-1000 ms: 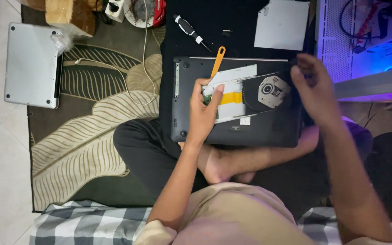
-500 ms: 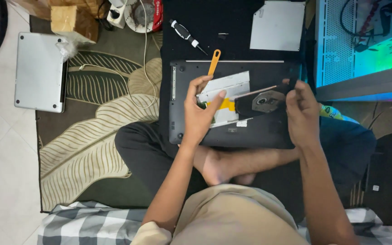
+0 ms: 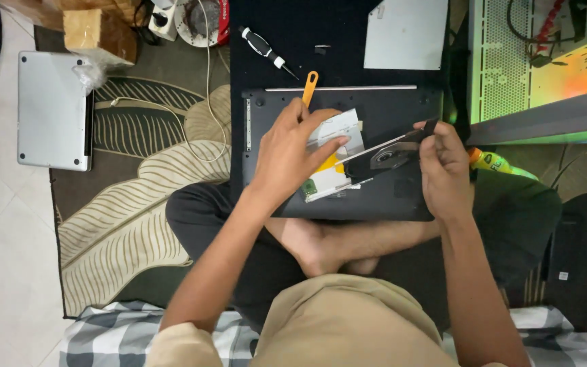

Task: Disassembling and cleaning an internal CD drive from a laptop to inspect components.

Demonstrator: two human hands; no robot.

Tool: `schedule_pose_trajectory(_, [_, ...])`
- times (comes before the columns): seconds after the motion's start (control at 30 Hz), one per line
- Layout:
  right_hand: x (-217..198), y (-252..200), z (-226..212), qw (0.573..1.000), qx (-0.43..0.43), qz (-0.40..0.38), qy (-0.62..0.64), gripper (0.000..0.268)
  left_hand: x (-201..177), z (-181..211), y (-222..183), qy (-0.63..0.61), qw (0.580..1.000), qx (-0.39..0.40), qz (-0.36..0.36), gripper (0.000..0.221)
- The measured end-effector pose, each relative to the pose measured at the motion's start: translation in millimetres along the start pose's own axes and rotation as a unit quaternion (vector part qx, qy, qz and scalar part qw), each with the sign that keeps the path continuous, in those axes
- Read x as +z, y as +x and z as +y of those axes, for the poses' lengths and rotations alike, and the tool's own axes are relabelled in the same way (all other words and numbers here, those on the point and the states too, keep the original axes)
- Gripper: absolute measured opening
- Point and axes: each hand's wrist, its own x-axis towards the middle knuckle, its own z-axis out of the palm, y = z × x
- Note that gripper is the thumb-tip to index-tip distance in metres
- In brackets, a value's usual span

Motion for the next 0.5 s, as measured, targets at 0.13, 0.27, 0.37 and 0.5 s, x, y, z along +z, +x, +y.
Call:
schedule_pose_trajectory(0.13, [7.2,-0.1,-8.4,1.000,-0.004,0.008,0.027,0.031,13.6,-15.3,4.9,0.022,0.998,0.060,-0.008,0.026])
schedule_pose_trajectory(0.27, [5.0,0.1,-5.0,0.999,-0.013,0.016,0.027,0.030,24.1,-24.9,4.3,0.055,0.993,0.091,-0.044,0.035])
schedule_pose_trajectory(0.37, [4.0,0.4,-2.0,0.999,-0.012,0.011,0.032,0.029,30.2,-30.3,3.2,0.071,0.990,0.112,-0.041,0.035])
schedule_pose_trajectory(0.5, [8.7,0.9,-10.6,0.999,-0.008,0.004,0.032,0.027,37.4,-36.1,2.3,0.086,0.989,0.121,-0.020,0.033])
